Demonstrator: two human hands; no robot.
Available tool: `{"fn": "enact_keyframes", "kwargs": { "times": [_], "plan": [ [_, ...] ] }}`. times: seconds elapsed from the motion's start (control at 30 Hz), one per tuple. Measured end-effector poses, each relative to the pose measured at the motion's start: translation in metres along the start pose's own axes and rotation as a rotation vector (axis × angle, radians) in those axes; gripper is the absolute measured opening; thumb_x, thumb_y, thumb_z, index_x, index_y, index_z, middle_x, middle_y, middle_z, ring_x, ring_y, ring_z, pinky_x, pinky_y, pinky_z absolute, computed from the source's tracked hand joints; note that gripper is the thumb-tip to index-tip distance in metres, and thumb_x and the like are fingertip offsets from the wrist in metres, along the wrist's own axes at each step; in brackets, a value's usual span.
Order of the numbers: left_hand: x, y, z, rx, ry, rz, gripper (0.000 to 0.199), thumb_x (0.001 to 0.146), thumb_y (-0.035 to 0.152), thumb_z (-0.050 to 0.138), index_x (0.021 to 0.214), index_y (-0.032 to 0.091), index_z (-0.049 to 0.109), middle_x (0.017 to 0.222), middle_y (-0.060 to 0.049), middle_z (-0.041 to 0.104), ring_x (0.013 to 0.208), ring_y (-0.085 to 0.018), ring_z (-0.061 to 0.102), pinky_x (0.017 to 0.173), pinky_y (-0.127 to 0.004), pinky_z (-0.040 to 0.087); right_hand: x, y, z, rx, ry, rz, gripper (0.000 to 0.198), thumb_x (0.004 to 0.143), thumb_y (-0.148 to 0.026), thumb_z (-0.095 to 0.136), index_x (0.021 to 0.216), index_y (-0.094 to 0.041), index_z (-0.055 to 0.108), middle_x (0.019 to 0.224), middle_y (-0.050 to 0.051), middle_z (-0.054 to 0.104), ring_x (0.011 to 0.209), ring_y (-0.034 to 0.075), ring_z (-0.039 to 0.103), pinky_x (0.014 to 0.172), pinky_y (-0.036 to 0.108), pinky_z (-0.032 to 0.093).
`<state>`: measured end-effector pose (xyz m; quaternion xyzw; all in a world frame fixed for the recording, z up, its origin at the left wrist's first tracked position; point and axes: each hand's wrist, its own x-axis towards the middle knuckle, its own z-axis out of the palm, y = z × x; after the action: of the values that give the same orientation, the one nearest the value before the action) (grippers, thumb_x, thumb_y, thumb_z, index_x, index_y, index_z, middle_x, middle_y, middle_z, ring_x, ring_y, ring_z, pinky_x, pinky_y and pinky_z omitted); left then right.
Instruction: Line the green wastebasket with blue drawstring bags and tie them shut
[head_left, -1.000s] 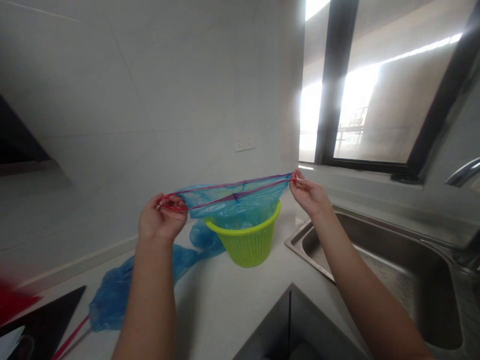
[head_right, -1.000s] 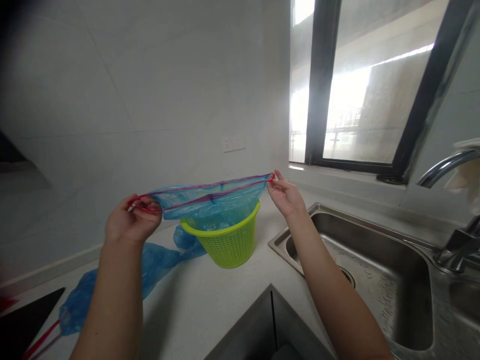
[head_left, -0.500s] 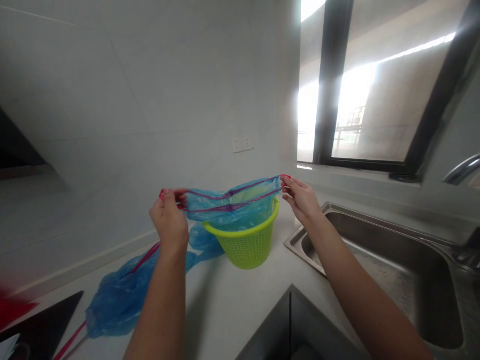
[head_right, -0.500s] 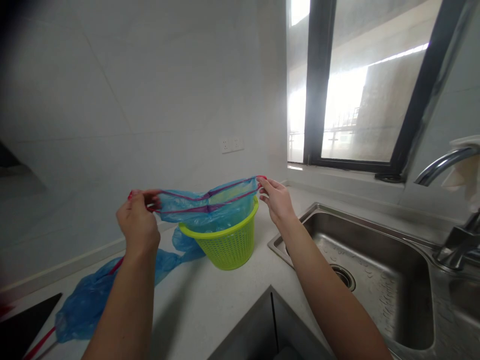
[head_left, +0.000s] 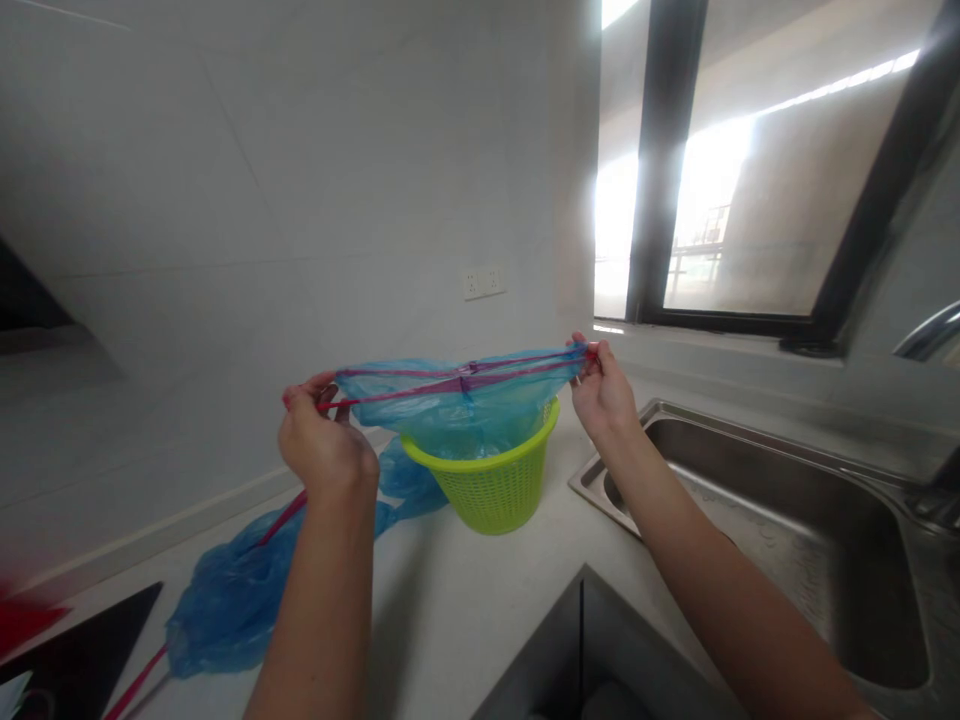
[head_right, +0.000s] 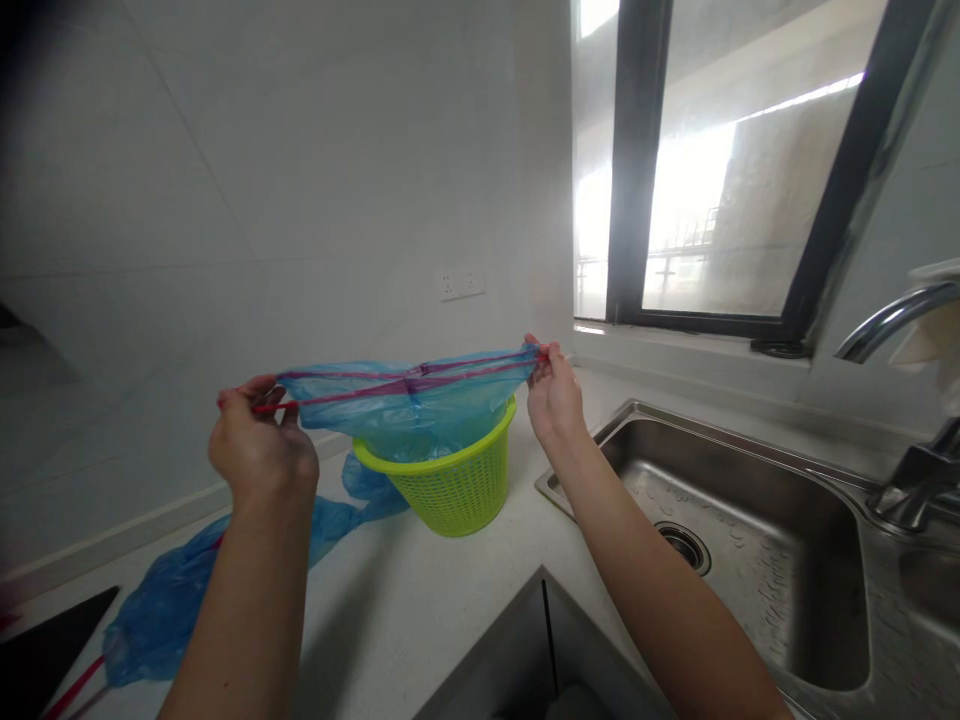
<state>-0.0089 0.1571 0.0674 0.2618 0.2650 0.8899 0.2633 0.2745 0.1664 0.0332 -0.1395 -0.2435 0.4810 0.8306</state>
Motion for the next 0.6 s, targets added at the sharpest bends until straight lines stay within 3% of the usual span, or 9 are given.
{"fn": "enact_keyframes", "kwargs": {
  "times": [0.1, 0.2, 0.27, 0.37, 0.47, 0.6],
  "plan": [
    [0.0, -0.002, 0.0, -0.054, -0.031, -0.048, 0.041, 0.103, 0.02, 0.035, 0.069, 0.017, 0.059, 0.095, -0.004, 0.072, 0.094, -0.011, 0.064, 0.075, -0.022, 0.05, 0.001, 0.001, -0.001, 0.045, 0.035, 0.001, 0.013, 0.087, -0.029, 0.073, 0.082, -0.022, 0.064, 0.082, -0.003, 0.072, 0.079, 0.01, 0.067, 0.077, 0.022, 0.056],
    [-0.003, -0.002, 0.003, -0.071, -0.084, -0.045, 0.04, 0.103, 0.021, 0.034, 0.071, 0.018, 0.058, 0.091, -0.006, 0.074, 0.091, -0.012, 0.066, 0.076, -0.023, 0.05, 0.0, 0.002, 0.0, 0.055, 0.037, -0.026, 0.003, 0.088, -0.018, 0.067, 0.088, -0.021, 0.067, 0.082, -0.002, 0.069, 0.076, 0.008, 0.065, 0.075, 0.018, 0.055],
    [-0.005, -0.002, 0.004, -0.092, -0.12, -0.02, 0.038, 0.103, 0.025, 0.034, 0.072, 0.019, 0.056, 0.086, -0.007, 0.073, 0.087, -0.013, 0.067, 0.071, -0.023, 0.049, -0.003, 0.004, 0.003, 0.019, -0.008, -0.058, 0.01, 0.086, -0.012, 0.065, 0.092, -0.02, 0.067, 0.082, -0.002, 0.068, 0.076, 0.008, 0.064, 0.074, 0.018, 0.054],
    [-0.01, -0.002, 0.005, -0.107, -0.193, -0.015, 0.035, 0.1, 0.024, 0.03, 0.073, 0.02, 0.053, 0.078, -0.006, 0.069, 0.085, -0.015, 0.067, 0.066, -0.022, 0.048, -0.011, 0.01, 0.008, -0.108, -0.101, -0.127, 0.019, 0.084, -0.014, 0.067, 0.1, -0.022, 0.062, 0.077, -0.004, 0.065, 0.074, 0.009, 0.062, 0.07, 0.017, 0.051],
    [-0.016, -0.003, 0.005, -0.066, -0.272, 0.043, 0.022, 0.094, 0.017, 0.038, 0.08, 0.021, 0.054, 0.075, -0.003, 0.065, 0.079, -0.015, 0.064, 0.072, -0.023, 0.049, -0.018, 0.018, 0.011, -0.288, -0.181, -0.205, 0.023, 0.085, -0.021, 0.071, 0.1, -0.026, 0.055, 0.072, -0.007, 0.063, 0.066, 0.009, 0.057, 0.063, 0.017, 0.046],
    [-0.03, -0.002, 0.008, 0.015, -0.396, 0.151, 0.011, 0.096, 0.028, 0.051, 0.091, 0.021, 0.058, 0.067, -0.001, 0.056, 0.065, -0.013, 0.054, 0.065, -0.022, 0.044, -0.025, 0.029, 0.016, -0.533, -0.275, -0.23, 0.018, 0.086, -0.027, 0.072, 0.093, -0.025, 0.056, 0.069, -0.007, 0.063, 0.063, 0.009, 0.053, 0.062, 0.019, 0.041]
  ]
}}
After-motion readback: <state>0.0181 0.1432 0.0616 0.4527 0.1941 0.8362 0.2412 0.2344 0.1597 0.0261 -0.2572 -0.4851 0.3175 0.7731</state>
